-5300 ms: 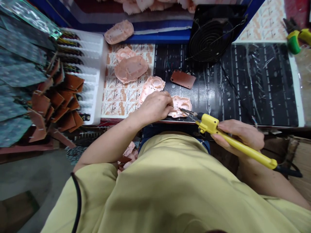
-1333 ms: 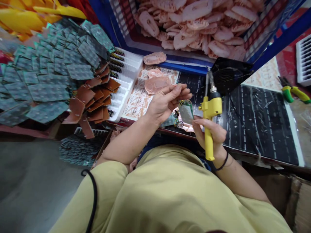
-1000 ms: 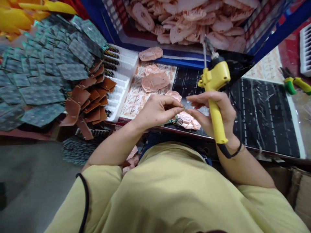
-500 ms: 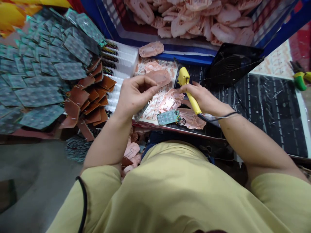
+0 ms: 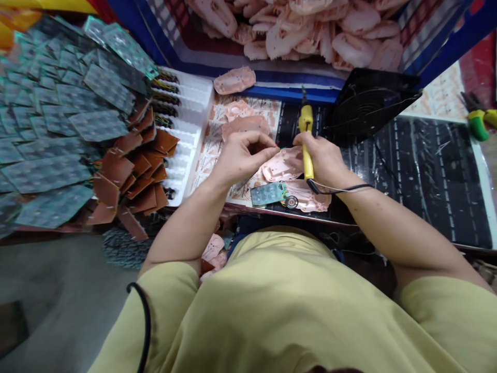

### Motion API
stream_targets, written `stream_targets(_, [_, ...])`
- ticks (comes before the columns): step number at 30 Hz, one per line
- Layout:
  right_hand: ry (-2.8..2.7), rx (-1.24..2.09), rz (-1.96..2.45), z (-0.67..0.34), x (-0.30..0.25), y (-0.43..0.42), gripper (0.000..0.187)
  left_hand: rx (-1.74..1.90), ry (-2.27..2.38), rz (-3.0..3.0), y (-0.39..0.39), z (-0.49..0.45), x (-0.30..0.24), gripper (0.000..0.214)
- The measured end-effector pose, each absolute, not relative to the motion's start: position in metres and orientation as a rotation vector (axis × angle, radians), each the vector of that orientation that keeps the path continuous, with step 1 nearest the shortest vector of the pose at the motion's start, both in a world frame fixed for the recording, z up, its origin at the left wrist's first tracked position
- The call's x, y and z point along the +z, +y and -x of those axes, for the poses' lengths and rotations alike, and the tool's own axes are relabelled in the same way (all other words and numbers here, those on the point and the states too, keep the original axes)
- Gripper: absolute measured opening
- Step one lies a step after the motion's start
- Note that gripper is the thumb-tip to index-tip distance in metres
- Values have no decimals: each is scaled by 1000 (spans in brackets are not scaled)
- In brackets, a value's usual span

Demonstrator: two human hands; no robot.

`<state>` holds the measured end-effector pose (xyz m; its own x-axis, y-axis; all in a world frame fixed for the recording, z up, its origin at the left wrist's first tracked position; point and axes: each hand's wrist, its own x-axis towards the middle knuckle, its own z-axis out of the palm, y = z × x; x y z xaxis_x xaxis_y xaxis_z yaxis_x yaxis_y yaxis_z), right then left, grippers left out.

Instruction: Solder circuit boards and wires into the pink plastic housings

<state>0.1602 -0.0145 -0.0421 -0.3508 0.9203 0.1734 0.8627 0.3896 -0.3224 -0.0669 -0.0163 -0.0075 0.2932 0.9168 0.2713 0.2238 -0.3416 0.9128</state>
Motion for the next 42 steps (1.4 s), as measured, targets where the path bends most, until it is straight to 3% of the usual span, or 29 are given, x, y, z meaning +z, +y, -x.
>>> stream_targets(4, [-2284,161,1757,-176,-37,-37,40,1197,841,-1547,-3,44,-11,42])
stream_targets(9, [-2204,-8,1612,-193,-43,-61,33,904,810,-1436,7,31,-18,45])
stream_targets(15, [-1915,-129,1206,-224,-44,-86,8,562,950,-1796,12,22,1,16])
stream_targets(19, [-1859,-95,1122,-232,-41,-95,11,332,965,-2096,16,5,11,2])
stream_targets(26, [-1995,68,1143,-243,-47,-105,3,43,1208,-2475,3,11,1,15])
stream_targets(29, [-2019,86,1080,-245,-50,-103,5,161,1255,-2413,-3,20,-10,13])
stream_targets(34, [-2069,153,1075,-232,-64,-87,24,326,1309,-2291,-3,22,-23,15])
stream_targets(39, [-2079,246,948,-235,-54,-89,21,339,1350,-2269,-2,21,-26,15])
stream_targets(42, [-2064,137,965,-251,-34,-103,48,329,1367,-2303,-4,20,-28,16])
